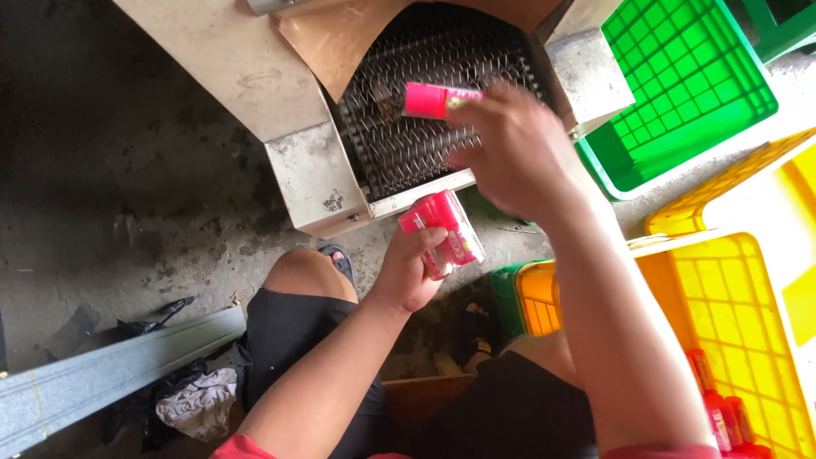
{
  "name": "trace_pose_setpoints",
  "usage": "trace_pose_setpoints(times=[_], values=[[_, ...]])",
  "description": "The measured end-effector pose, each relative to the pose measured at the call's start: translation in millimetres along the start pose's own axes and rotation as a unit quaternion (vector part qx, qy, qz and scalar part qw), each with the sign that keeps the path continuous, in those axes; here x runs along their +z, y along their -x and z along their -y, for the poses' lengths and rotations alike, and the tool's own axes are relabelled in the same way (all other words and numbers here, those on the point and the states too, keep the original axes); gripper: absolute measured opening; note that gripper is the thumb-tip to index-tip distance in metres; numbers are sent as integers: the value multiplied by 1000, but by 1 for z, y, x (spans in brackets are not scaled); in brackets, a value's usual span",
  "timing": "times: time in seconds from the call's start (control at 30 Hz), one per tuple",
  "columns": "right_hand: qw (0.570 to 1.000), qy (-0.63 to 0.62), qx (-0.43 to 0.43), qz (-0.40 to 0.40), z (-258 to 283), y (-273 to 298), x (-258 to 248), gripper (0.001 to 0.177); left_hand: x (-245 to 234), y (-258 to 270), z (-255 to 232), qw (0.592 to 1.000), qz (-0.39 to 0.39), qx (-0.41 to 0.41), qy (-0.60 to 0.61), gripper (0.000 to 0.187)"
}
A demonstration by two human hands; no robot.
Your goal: The person places pink capped bottles one by one onto a small conveyor belt and then arranges them in a yellow plastic bin.
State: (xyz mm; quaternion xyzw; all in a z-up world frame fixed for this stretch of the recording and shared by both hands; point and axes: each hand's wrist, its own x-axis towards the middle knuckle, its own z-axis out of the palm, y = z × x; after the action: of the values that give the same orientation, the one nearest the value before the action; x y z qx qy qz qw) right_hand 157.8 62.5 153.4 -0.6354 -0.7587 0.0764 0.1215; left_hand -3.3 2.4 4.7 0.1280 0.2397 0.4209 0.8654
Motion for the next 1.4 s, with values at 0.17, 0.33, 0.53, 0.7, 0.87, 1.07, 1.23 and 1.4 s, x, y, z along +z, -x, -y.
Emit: trace_pose_setpoints(times=[0.17, 0.33, 0.53, 0.7, 0.87, 1.07, 1.23, 1.4], values=[[961, -95, 88, 242, 38, 38, -14, 77, 22, 6, -17, 998, 43, 27, -41, 39], [965, -137, 92, 206, 31, 54, 10, 72, 32, 8, -17, 994, 42, 31, -101, 13], [960, -191, 84, 184, 12, 49, -5, 73, 14, -3, -1, 999, 0, 16, -31, 54], [985, -104, 41, 132, 12, 19, -30, 68, 23, 5, -3, 998, -34, 4, 45, 58], [989, 62, 6, 135, 18, -29, -37, 54, 44, 8, -19, 996, -72, -47, 19, 69], [984, 159, -35, 68, -9, -55, 4, 75, 13, -5, -7, 996, -52, -9, -76, 69], [987, 126, -87, -52, -21, -22, 1, 47, 10, -6, -6, 997, -48, 21, -59, 69], [957, -81, 153, 232, 33, 31, -29, 67, 31, 3, -16, 989, -72, 36, -125, 87]])
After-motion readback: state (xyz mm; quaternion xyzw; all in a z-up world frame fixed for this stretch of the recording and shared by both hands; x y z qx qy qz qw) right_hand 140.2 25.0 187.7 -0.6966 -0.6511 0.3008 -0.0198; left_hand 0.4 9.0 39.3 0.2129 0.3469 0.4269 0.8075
